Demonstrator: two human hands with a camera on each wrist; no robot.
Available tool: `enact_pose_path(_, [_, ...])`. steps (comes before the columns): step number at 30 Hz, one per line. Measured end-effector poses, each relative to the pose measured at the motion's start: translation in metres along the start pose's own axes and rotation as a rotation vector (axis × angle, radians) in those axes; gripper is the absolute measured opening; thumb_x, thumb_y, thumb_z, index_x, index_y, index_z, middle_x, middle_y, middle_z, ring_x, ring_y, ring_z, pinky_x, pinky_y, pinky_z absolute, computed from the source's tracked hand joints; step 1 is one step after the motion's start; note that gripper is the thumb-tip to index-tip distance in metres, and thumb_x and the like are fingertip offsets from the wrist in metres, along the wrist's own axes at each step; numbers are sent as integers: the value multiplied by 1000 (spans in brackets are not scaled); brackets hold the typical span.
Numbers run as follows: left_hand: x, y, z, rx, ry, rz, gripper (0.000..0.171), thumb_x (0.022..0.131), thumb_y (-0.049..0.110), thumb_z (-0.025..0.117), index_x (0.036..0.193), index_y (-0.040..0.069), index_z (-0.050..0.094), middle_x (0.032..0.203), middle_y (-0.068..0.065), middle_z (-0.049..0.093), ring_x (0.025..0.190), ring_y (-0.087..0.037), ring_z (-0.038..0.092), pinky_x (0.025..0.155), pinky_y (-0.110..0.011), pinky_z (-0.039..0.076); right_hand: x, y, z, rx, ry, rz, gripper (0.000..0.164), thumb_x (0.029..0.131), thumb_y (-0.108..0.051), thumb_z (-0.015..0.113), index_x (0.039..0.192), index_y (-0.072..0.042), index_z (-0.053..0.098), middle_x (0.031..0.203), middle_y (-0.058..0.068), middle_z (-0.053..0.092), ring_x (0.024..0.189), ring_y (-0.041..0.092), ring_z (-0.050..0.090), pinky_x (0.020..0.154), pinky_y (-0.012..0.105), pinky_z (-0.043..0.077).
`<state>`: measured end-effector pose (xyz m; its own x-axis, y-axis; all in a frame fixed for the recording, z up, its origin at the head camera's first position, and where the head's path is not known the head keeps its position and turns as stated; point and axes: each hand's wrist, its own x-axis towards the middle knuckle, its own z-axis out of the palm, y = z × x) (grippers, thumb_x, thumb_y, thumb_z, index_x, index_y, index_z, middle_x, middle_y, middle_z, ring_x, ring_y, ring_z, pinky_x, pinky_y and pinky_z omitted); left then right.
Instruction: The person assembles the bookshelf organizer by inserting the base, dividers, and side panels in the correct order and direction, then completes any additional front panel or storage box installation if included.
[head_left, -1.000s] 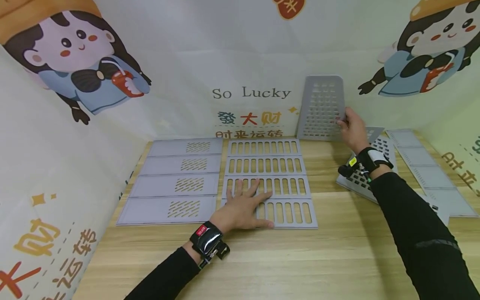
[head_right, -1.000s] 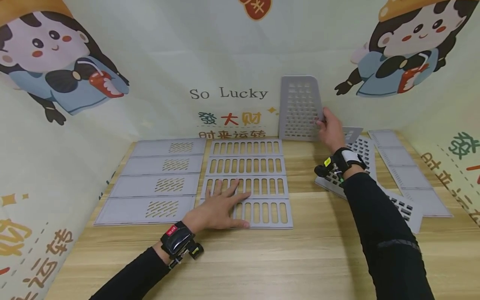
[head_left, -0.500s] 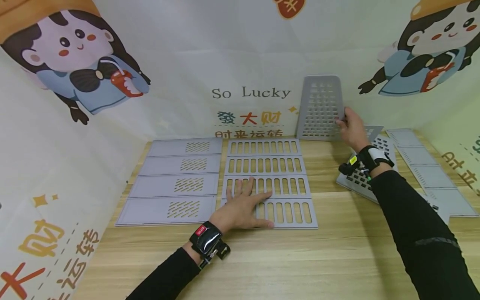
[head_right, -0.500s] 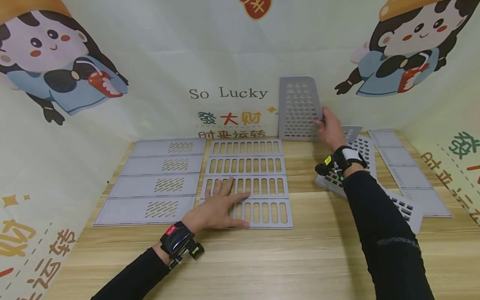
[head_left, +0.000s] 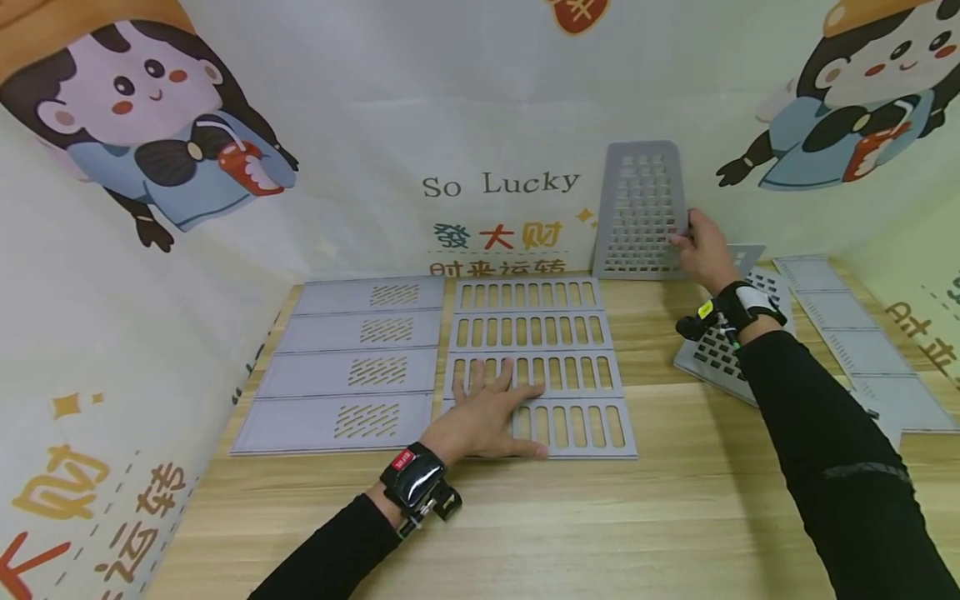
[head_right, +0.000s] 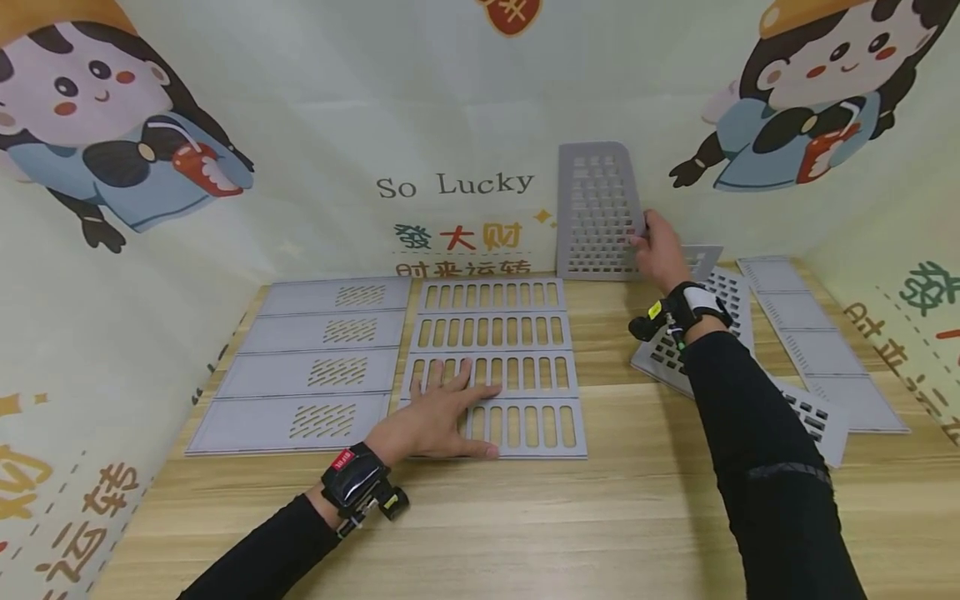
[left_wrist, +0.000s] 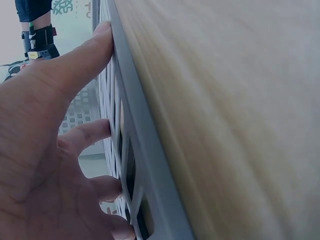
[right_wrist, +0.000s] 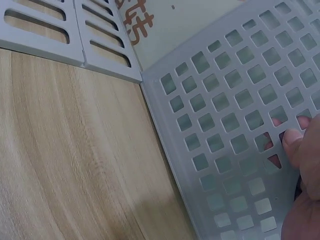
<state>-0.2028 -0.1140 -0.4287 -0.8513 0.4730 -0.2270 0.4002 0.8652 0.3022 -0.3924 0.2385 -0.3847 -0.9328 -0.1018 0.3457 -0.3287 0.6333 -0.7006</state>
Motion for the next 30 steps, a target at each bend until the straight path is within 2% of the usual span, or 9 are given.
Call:
enact_pose_path(8, [-1, -1, 1, -11, -4, 7, 92, 81, 71, 70, 158, 35, 38, 166, -19, 7, 144, -58, -2, 108, -76, 3, 3, 4, 3, 21, -20, -17, 18, 106, 1, 45, 117, 14, 46, 115, 34, 55, 97, 40, 51, 74, 40, 36])
enact_pose_path(11, [-1, -1, 1, -7, -6, 5, 92, 81, 71, 71, 158, 35, 38, 166, -19, 6, 144, -57, -2, 108, -76, 4, 6, 6, 3, 31, -30, -15, 18, 106, 1, 44, 118, 14, 45, 116, 34, 54, 99, 40, 52, 77, 43, 38])
enact_pose_path(14, [0, -1, 0, -2, -15, 0, 92, 81, 71, 70, 159, 35, 37, 166, -18, 5, 144, -57, -3, 108, -76, 4, 8, 6, 2, 34, -46, -25, 23, 106, 3, 42, 124, 16, 42, 119, 35, 52, 106, 44, 50, 86, 51, 39])
enact_pose_path(19, [1, -1, -1, 3, -14, -2, 92, 81, 71, 70, 159, 36, 36, 166, -18, 4, 144, -56, -3, 108, -76, 3, 11, 4, 1, -22, -79, -58, 30, 107, 2, 38, 131, 20, 36, 119, 37, 46, 112, 51, 46, 97, 62, 33])
enact_pose_path(23, [1, -1, -2, 1, -12, -1, 92, 82, 71, 70, 159, 36, 36, 166, -18, 4, 144, -57, -3, 108, -76, 3, 12, 3, -1, -33, -106, -46, 30, 107, 2, 37, 132, 20, 36, 121, 37, 45, 115, 51, 45, 100, 62, 32])
enact_pose_path(30, [2, -1, -2, -16, -20, 4, 92, 81, 70, 72, 158, 34, 38, 166, -19, 5, 141, -61, -1, 108, -76, 2, 15, 2, -3, 34, -155, -14, 34, 106, 5, 36, 136, 20, 36, 128, 38, 46, 121, 49, 44, 107, 60, 30])
